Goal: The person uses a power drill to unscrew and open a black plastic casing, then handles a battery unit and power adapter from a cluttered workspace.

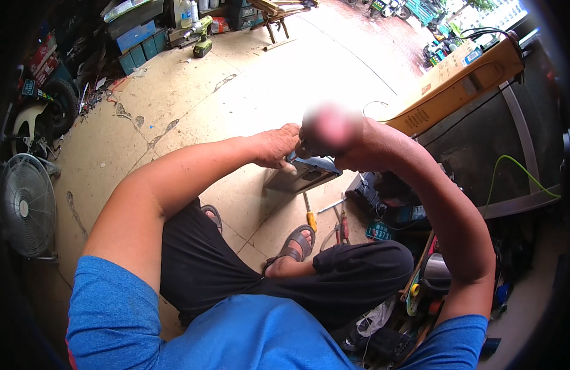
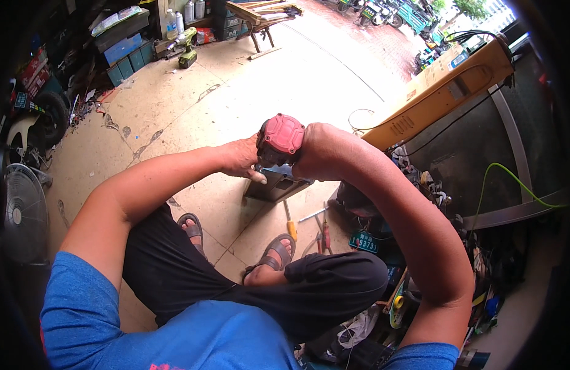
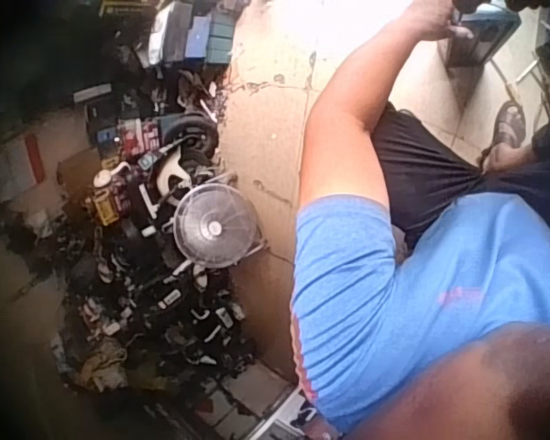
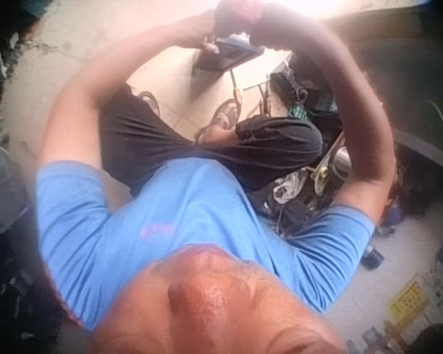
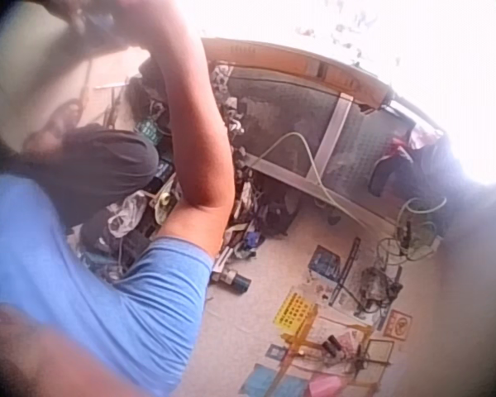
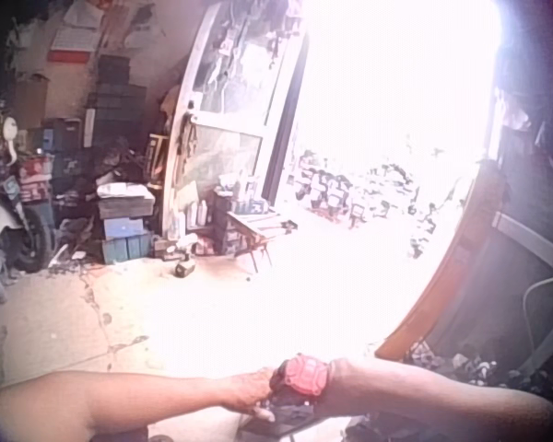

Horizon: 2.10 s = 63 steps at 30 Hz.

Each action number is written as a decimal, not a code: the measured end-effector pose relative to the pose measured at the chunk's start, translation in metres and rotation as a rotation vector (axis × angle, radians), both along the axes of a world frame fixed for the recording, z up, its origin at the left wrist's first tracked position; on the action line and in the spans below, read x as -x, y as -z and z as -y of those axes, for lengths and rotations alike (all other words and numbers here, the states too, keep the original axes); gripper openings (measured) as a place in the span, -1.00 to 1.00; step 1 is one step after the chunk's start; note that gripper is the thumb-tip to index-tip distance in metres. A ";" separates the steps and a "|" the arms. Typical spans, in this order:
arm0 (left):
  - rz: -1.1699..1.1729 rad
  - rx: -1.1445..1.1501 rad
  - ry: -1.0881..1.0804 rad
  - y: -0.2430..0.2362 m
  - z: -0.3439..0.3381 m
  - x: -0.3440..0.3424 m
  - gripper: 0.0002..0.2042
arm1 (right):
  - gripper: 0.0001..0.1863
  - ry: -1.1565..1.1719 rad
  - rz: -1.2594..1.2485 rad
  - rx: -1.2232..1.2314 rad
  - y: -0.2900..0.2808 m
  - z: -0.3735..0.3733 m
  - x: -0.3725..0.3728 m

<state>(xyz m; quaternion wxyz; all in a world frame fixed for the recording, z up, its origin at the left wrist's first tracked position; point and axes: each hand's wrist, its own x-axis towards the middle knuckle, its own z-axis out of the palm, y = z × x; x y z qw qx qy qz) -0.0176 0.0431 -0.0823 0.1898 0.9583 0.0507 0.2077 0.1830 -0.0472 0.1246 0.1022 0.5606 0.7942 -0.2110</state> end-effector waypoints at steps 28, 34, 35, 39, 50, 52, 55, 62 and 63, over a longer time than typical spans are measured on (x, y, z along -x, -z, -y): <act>-0.170 0.149 -0.015 -0.017 0.003 0.001 -0.23 | -0.84 0.061 0.277 0.074 -0.051 0.002 0.036; -0.338 0.279 -0.006 -0.033 0.003 -0.005 -0.20 | -0.87 -0.188 0.304 -0.133 -0.056 -0.024 0.026; -0.316 0.265 -0.010 -0.035 0.001 -0.007 -0.23 | -0.86 -0.204 0.304 -0.133 -0.058 -0.026 0.021; -0.204 0.280 -0.004 -0.025 -0.013 -0.013 -0.17 | -0.80 -0.099 0.278 -0.095 -0.058 -0.032 -0.003; -0.482 0.384 -0.097 -0.043 -0.013 -0.026 -0.21 | -0.80 -0.265 0.213 -0.289 -0.045 -0.034 -0.028; -0.422 0.398 -0.137 -0.025 -0.018 -0.021 -0.20 | -0.79 -0.280 0.168 -0.333 -0.046 -0.034 -0.024; -0.372 0.437 -0.118 -0.003 -0.024 -0.014 -0.20 | -0.76 -0.206 0.199 -0.289 -0.067 -0.029 -0.016; -0.312 0.332 -0.129 -0.008 -0.020 -0.014 0.02 | -0.44 -0.050 -0.316 -0.483 -0.061 0.004 -0.085; -0.320 0.339 -0.154 -0.016 -0.016 -0.014 0.02 | -0.44 0.006 -0.455 -0.433 -0.043 0.014 -0.099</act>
